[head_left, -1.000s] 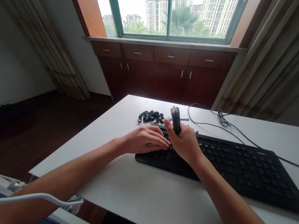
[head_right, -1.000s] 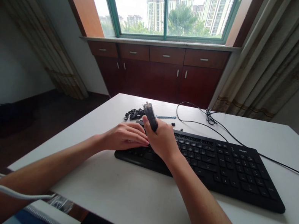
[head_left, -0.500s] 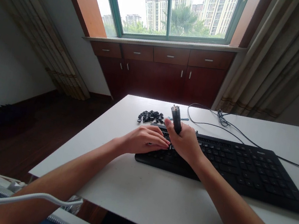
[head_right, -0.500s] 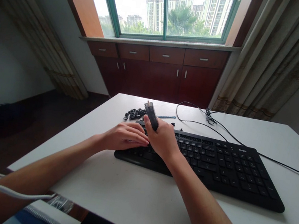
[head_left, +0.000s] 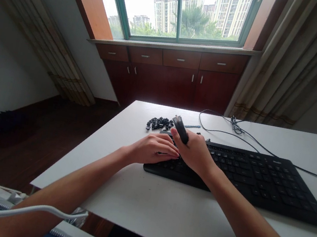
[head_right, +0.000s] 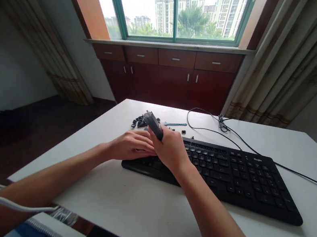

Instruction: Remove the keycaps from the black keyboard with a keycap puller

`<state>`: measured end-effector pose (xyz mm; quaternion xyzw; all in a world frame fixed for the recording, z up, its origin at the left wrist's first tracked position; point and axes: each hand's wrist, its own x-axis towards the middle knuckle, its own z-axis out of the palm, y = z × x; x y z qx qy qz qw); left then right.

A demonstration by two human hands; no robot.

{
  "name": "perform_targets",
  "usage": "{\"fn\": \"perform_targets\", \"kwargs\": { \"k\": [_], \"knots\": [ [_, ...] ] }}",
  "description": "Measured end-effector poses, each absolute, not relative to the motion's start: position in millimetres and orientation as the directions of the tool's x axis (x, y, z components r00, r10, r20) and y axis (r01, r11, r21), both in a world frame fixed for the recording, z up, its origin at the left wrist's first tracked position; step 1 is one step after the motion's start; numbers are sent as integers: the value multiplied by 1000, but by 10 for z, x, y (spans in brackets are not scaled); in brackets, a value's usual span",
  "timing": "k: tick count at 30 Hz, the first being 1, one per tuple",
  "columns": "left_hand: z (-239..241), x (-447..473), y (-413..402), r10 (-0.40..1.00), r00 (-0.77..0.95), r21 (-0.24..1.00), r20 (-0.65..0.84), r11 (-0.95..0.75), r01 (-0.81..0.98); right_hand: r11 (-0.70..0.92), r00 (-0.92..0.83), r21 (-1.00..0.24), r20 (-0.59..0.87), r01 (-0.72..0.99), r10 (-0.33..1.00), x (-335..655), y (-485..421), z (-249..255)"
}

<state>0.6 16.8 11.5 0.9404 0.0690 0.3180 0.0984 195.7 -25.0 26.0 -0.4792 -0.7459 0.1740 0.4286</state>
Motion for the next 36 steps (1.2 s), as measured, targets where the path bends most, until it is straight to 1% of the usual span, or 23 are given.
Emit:
{"fn": "perform_targets", "kwargs": {
  "k": [4,8,10,13,14,18,21,27,32,36],
  "knots": [
    [130,16,149,200,788,242,582,-968,67,440,-130,-706,450,555,884,1956,-250,240],
    [135,17,139,208,784,255,585,-965,66,425,-86,-722,456,546,886,1962,-250,206],
    [130,18,139,215,781,257,586,-964,72,465,-117,-702,484,540,867,1969,-251,194],
    [122,20,137,211,775,246,596,-967,74,555,-231,-685,511,473,828,1994,-237,179],
    [120,21,135,207,774,245,598,-967,69,555,-249,-704,499,442,830,2007,-226,173],
    [125,19,121,207,775,263,597,-963,55,477,-247,-816,413,327,876,2057,-169,146],
    [130,18,112,198,770,253,606,-966,49,497,-287,-824,423,274,859,2068,-144,140],
    [130,31,104,139,780,202,610,-979,16,513,-312,-791,421,334,852,2028,-116,160],
    [131,26,107,103,793,161,600,-987,6,557,-316,-748,464,361,827,2012,-105,152],
    [131,19,99,89,796,151,598,-989,-2,562,-325,-729,461,392,825,1966,-94,177]
  ]
}}
